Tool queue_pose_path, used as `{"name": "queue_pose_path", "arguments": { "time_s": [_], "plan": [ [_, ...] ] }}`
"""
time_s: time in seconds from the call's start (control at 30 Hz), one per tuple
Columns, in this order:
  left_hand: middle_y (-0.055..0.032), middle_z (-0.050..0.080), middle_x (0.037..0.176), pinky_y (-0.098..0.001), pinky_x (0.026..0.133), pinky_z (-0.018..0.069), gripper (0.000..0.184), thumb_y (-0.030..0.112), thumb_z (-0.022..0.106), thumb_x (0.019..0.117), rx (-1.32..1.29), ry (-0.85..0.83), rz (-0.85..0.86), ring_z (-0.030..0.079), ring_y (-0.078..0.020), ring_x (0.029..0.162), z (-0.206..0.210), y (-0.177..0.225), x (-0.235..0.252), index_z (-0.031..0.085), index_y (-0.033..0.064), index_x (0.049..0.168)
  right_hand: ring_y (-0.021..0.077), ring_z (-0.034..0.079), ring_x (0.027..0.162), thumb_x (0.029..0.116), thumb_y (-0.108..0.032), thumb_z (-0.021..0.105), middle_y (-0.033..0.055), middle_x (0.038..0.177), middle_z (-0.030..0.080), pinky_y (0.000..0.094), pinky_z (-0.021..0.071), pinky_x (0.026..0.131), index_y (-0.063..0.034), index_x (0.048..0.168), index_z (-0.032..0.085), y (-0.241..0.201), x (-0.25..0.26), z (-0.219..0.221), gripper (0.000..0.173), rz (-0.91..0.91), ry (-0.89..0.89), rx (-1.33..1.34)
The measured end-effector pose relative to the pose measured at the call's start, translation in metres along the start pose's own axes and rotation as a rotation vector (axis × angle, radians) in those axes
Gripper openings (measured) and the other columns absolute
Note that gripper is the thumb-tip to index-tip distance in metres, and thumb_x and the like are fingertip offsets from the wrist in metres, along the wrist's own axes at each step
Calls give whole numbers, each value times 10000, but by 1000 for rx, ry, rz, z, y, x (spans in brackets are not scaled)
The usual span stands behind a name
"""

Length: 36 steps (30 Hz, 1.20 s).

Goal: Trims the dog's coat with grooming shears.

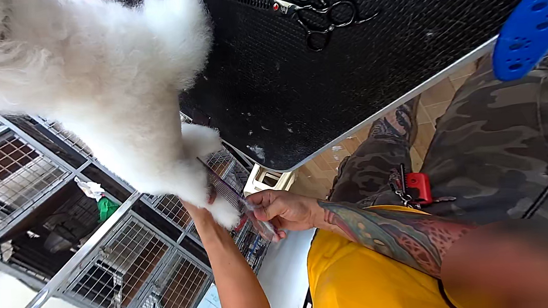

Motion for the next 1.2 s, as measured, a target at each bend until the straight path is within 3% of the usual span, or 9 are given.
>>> {"name": "queue_pose_path", "arguments": {
  "time_s": [0.1, 0.23, 0.4, 0.6, 0.7, 0.87, 1.0, 1.07, 1.2],
  "plan": [
    [38, 500, 478, -187, 386, 407, 607, 282, 65, 1080, -65, -94, -36, 468, -32, 387, -5, -1, 9, 532, 109, 734, 123, 643, 595, 1031, -230, 561, 49, 796, 667, 259, 548, 523, -147, 1093, 594, 11, -1, -5, 108, -91, 64, 119],
    [37, 480, 468, -178, 371, 388, 591, 276, 61, 1088, -56, -64, -33, 446, -29, 371, -4, 0, 11, 505, 115, 733, 106, 602, 549, 1041, -187, 524, 35, 765, 633, 241, 513, 477, -126, 1077, 586, 10, 2, 4, 95, 57, 218, 35],
    [34, 489, 485, -182, 381, 399, 595, 292, 51, 1092, -77, -44, -21, 454, -29, 388, -5, -2, 10, 511, 113, 761, 116, 643, 593, 1039, -204, 520, 53, 821, 678, 242, 532, 500, -141, 1111, 574, 7, 10, 8, 111, -94, 26, 133],
    [28, 479, 474, -187, 374, 398, 622, 336, 35, 1095, -108, -21, -40, 451, -39, 375, -3, -1, 9, 504, 108, 756, 105, 591, 552, 1047, -170, 508, 33, 792, 626, 242, 511, 476, -122, 1131, 577, -5, 17, 16, 119, 31, 266, -5],
    [31, 495, 489, -191, 391, 418, 571, 266, 65, 1089, -92, -52, 1, 464, -39, 391, -5, -3, 12, 514, 108, 774, 121, 634, 591, 1043, -176, 517, 47, 837, 667, 257, 540, 495, -121, 1171, 577, -17, 17, 22, 152, -77, 296, -57],
    [28, 487, 477, -193, 366, 399, 576, 249, 56, 1087, -76, -17, -29, 449, -42, 370, -3, 0, 17, 506, 106, 758, 127, 620, 621, 1053, -231, 547, 40, 819, 654, 313, 553, 580, -67, 1152, 646, -65, -5, 12, 216, -205, 875, -900],
    [30, 524, 497, -209, 390, 431, 589, 265, 35, 1081, -83, -26, -21, 479, -48, 393, 2, 0, 15, 521, 122, 782, 309, 691, 898, 1051, -462, 502, 119, 906, 697, 548, 540, 827, -89, 1213, 648, -111, -22, 33, 433, 246, 1003, -1588],
    [32, 532, 504, -210, 388, 430, 613, 295, 11, 1081, -111, -31, -34, 482, -50, 393, 6, 2, 15, 523, 128, 788, 338, 697, 955, 1046, -494, 495, 136, 952, 717, 577, 533, 840, -84, 1195, 681, -134, -27, 53, 475, 377, 995, -1754],
    [48, 537, 537, -215, 400, 438, 527, 246, 52, 1088, -84, 17, -9, 481, -42, 413, 15, 4, 12, 518, 128, 874, 387, 719, 832, 1035, -355, 556, 182, 929, 724, 596, 566, 676, -46, 1082, 735, -177, -36, 85, 360, -77, 1269, -2104]
  ]
}}
Point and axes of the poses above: each hand's wrist, its own x-axis towards the middle knuckle, its own z-axis out of the palm, y = z × x, the point moved 1 cm from there along x, towards the middle knuckle
